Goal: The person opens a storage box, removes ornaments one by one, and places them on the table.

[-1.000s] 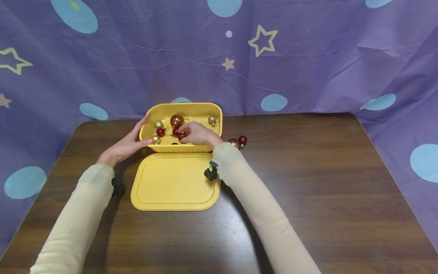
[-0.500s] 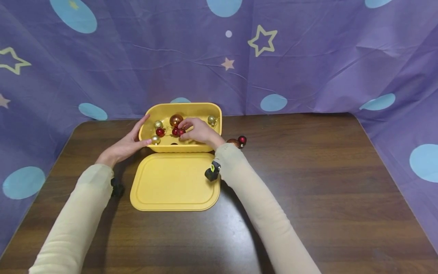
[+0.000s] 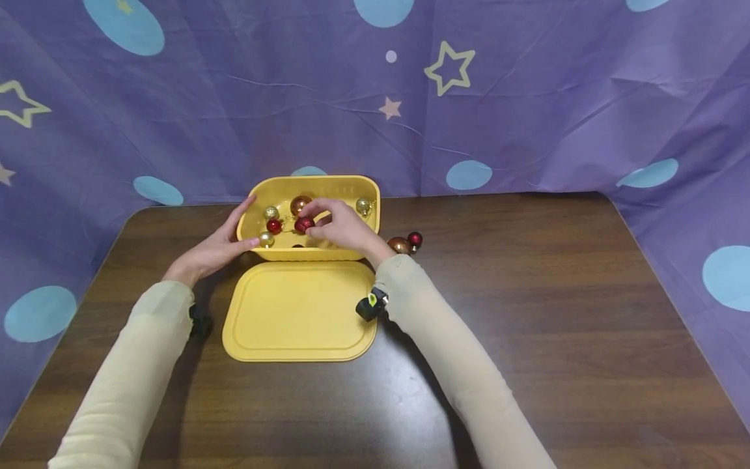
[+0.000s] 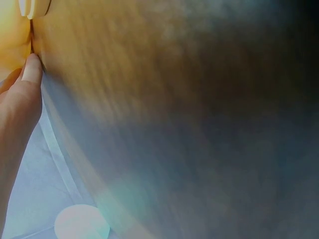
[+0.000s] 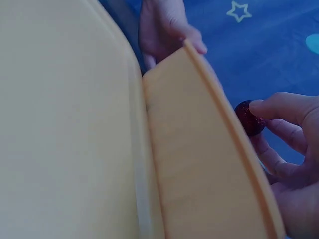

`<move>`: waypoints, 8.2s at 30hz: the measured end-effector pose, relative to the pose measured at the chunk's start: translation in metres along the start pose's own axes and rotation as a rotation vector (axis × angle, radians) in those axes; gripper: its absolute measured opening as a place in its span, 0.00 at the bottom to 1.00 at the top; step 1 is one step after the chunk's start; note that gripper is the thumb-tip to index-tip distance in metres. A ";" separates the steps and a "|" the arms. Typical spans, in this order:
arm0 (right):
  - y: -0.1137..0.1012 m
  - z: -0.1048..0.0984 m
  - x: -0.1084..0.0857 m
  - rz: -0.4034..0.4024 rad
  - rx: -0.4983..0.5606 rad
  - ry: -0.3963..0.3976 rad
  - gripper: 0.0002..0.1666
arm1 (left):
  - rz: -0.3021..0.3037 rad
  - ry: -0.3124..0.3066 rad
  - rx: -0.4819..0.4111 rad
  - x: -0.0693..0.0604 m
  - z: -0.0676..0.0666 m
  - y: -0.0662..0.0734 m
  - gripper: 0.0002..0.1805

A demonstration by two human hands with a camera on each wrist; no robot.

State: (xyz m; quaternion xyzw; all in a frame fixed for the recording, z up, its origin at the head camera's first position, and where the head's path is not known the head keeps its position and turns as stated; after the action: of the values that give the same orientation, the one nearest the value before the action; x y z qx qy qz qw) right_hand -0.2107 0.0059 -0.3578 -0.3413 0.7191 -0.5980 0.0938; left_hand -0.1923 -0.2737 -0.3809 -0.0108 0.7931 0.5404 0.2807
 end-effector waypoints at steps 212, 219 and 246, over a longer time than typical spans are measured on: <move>-0.003 -0.001 -0.012 -0.014 -0.015 0.136 0.17 | 0.016 0.014 0.008 0.003 -0.005 0.001 0.53; -0.003 0.007 -0.001 0.019 -0.038 0.077 0.18 | 0.020 0.022 0.013 0.002 -0.004 0.002 0.53; 0.020 0.020 0.030 0.080 -0.031 -0.026 0.26 | 0.043 0.008 0.011 0.003 -0.004 0.001 0.53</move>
State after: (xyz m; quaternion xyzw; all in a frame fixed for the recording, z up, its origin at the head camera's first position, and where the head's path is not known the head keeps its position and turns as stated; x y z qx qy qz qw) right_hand -0.2297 -0.0270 -0.3735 -0.3214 0.7402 -0.5780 0.1215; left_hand -0.1969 -0.2763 -0.3807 0.0056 0.7972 0.5421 0.2658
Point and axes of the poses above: each hand's wrist, its own x-axis towards the middle knuckle, its own z-axis out of the palm, y = z × x, the point moved 1 cm from there along x, towards the middle knuckle, and after that the axes turned 14 degrees about -z, right-handed, at the moved point
